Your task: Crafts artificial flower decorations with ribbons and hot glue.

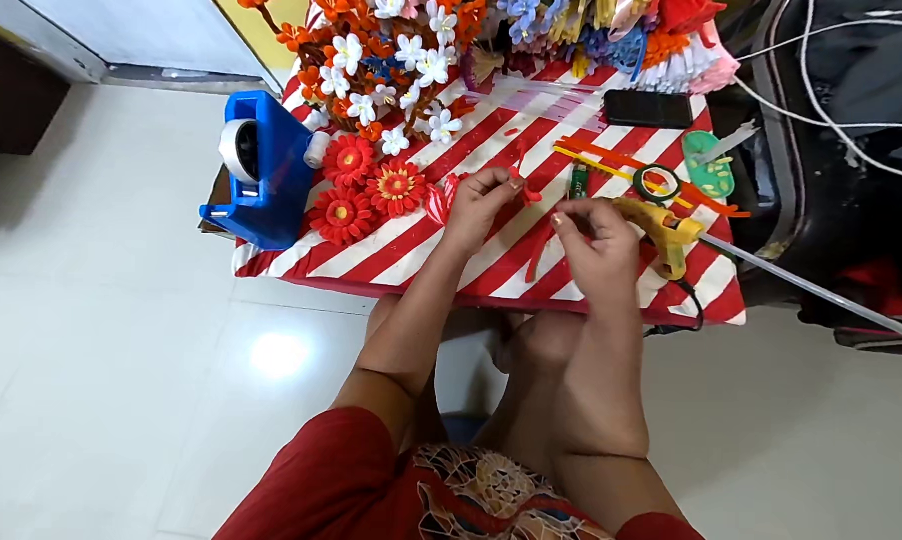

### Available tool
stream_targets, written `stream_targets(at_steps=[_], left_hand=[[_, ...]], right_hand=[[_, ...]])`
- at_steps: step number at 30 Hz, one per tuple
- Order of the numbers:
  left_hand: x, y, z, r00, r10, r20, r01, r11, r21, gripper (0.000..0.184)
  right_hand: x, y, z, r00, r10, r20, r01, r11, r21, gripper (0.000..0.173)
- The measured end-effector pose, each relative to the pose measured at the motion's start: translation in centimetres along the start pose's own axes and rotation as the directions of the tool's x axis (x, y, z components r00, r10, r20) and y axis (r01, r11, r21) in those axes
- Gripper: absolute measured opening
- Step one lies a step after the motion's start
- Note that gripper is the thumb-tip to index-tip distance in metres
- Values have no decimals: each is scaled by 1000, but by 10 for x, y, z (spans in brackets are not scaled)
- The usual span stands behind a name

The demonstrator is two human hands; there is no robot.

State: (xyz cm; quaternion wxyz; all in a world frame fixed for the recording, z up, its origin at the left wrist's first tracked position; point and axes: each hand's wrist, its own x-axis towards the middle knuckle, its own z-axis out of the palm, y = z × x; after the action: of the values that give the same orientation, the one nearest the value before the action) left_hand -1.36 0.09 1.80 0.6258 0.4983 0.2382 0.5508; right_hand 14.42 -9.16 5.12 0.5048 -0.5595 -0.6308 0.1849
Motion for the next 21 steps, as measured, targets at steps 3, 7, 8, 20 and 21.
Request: stream_targets(at_steps=[3,7,8,20,21], left_hand=[[2,2,-4,997,66,25,-69,991,115,13],[3,1,-1,997,76,28,-79,992,102,14],[3,1,-1,996,78,35,-81,993,90,14],[-2,-6,10,969,70,235,-108,982,153,12],[-1,-7,10,965,74,252,-117,980,158,12]], right_hand=[[-11,-17,-46,912,354,208,-256,886,-386,30],[-24,-16,-87,773,634,19,-491,617,-615,48],[-26,-12,-93,763,643,-65,-544,584,-603,50],[-24,59,-85,886,408,-220,-446,879,-168,37],[-26,56,-84,896,384,-222,-410,908,-85,36]])
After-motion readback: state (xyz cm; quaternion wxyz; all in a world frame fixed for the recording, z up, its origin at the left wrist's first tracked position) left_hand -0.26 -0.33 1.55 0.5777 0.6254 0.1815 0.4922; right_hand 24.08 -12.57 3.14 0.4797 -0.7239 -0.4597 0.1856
